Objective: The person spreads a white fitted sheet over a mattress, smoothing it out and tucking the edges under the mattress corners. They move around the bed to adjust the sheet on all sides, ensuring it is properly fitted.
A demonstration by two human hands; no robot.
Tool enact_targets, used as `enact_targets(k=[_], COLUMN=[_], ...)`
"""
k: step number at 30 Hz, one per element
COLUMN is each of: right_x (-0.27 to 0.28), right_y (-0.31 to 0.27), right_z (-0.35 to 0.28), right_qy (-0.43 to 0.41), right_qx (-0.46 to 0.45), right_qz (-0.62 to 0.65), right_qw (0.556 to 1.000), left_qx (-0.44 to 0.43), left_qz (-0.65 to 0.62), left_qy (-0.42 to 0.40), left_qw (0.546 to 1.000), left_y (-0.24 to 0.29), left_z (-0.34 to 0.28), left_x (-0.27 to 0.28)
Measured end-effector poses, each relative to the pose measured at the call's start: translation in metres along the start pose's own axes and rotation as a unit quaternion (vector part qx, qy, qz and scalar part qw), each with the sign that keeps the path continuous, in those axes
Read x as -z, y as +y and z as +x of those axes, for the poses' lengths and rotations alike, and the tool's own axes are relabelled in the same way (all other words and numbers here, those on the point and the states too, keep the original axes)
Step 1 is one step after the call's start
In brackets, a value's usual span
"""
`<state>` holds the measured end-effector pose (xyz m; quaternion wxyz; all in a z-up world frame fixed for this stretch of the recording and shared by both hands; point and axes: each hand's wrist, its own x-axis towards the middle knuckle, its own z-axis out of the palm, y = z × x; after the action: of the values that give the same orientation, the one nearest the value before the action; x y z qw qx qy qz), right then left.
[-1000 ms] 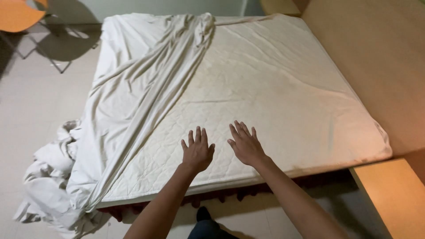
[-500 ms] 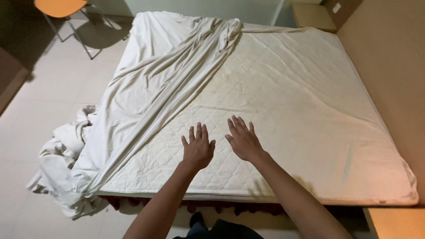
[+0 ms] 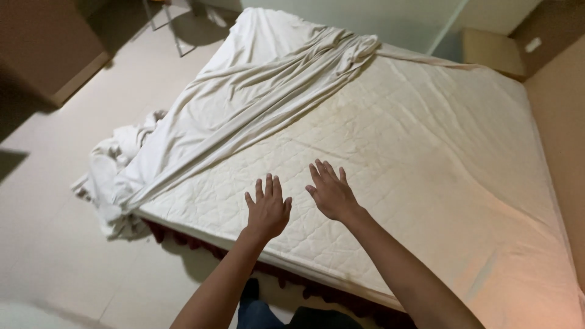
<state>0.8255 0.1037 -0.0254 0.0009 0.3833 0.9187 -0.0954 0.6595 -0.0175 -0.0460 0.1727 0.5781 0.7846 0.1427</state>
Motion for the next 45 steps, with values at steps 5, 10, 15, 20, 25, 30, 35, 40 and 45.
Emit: enact_targets(k=[5,10,15,20,25,30,35,40,45], right_x=[-0.014,-0.026,-0.028,-0.03,-0.04,-0.048,-0.052,-0.064,-0.072], right_y=[0.005,-0.006,-0.024,-0.043,-0.06,-0.07,-0.081,-0.084,-0.077], right_z=[-0.012,-0.015,-0.012,-0.004,-0.002,-0.001,0.004,-0.006,-0.005], right_qy=[-0.017,-0.039,-0.043,-0.051,-0.067,-0.057,-0.057,-0.086,-0.114], right_qx=[0.059,0.117,0.14,0.136,0.145,0.139,0.123,0.119,0.137], right_qz=[0.003,0.002,-0.015,0.009,-0.001,0.006,0.013,0.015,-0.017], right_qw=[0.998,0.992,0.989,0.989,0.987,0.989,0.991,0.989,0.984], left_qx=[0.064,0.108,0.141,0.139,0.153,0.127,0.123,0.131,0.154], left_qz=[-0.014,0.005,0.005,0.017,-0.011,0.004,0.0,0.005,-0.028], left_qy=[0.013,0.028,0.025,0.022,0.014,0.01,0.002,-0.017,-0.04], left_qw=[0.998,0.994,0.99,0.99,0.988,0.992,0.992,0.991,0.987], left_y=[0.009,0.004,-0.004,-0.028,-0.042,-0.06,-0.076,-0.068,-0.066], left_z=[-0.034,-0.062,-0.076,-0.078,-0.084,-0.088,-0.081,-0.092,-0.095], left_x=[-0.015,-0.026,-0.02,-0.016,-0.009,-0.009,-0.009,-0.016,-0.036])
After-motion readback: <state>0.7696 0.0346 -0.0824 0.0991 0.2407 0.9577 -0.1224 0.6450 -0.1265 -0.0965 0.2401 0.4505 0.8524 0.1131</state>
